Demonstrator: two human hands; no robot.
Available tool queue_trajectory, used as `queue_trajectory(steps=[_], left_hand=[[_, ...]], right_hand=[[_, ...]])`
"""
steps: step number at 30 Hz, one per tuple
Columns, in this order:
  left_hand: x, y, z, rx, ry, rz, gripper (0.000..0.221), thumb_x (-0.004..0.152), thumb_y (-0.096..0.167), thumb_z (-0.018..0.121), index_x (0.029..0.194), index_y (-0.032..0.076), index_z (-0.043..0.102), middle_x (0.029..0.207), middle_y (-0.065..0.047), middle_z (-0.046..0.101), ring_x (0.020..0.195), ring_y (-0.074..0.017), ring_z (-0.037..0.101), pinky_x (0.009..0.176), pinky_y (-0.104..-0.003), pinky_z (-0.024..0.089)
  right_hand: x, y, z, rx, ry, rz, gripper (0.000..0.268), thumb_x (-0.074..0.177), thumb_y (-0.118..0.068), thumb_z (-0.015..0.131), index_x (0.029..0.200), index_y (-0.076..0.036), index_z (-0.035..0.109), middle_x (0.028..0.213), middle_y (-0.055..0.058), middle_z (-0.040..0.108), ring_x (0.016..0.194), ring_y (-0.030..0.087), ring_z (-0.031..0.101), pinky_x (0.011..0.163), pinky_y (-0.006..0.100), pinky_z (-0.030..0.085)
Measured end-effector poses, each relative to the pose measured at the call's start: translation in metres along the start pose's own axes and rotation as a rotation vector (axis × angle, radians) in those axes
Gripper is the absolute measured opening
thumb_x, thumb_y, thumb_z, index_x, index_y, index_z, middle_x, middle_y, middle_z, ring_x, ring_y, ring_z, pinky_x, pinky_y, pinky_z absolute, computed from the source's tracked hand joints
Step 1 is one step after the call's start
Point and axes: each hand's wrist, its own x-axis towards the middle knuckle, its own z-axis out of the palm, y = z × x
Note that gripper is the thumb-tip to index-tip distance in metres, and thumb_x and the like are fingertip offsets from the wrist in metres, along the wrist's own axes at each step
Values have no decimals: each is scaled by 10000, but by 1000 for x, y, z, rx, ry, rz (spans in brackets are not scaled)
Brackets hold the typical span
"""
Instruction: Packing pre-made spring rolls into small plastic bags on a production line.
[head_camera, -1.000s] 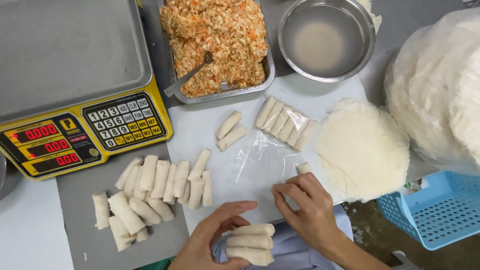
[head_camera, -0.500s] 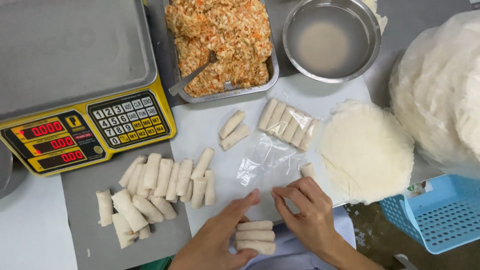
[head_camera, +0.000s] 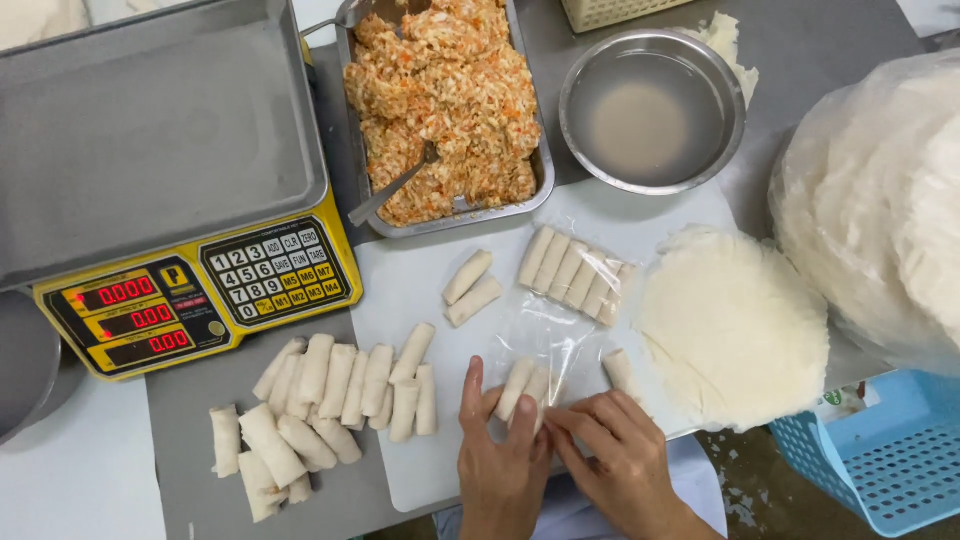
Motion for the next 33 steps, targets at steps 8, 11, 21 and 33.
queue_trajectory(steps=[8,11,21,33], left_hand=[[2,2,-2,106,18,26,498,1005,201,672,1415,179,391,1477,-368,478,897,-273,704,631,-312,601],[6,5,-1,6,-17,19,551,1063,190,628,1522,235,326,1557,-395,366,1083,-382,694,756,-372,610],[28,3,20,-261,-143,28,944,953,-38,708,1627,357,178,1671,-387,118,1301,-604,589,791,-550,629],[33,10,32,-188,-107,45,672,1073,152,650,1613,251,262,1650,-323,287,1281,-517,667,817,-456,665]], right_hand=[[-5,0,-1,27,46,20,54,880,-23,716,909,-67,708,814,58,666,702,198,608,668,308,519],[-3,-3,-2,66,61,-14,58,911,-29,692,962,-44,716,859,64,694,707,200,615,660,314,521],[-12,1,-1,82,75,10,55,897,4,706,939,-31,699,864,55,691,708,187,619,671,296,527],[-30,7,1,153,85,100,75,889,8,712,957,-25,711,868,77,681,721,183,645,660,263,560]])
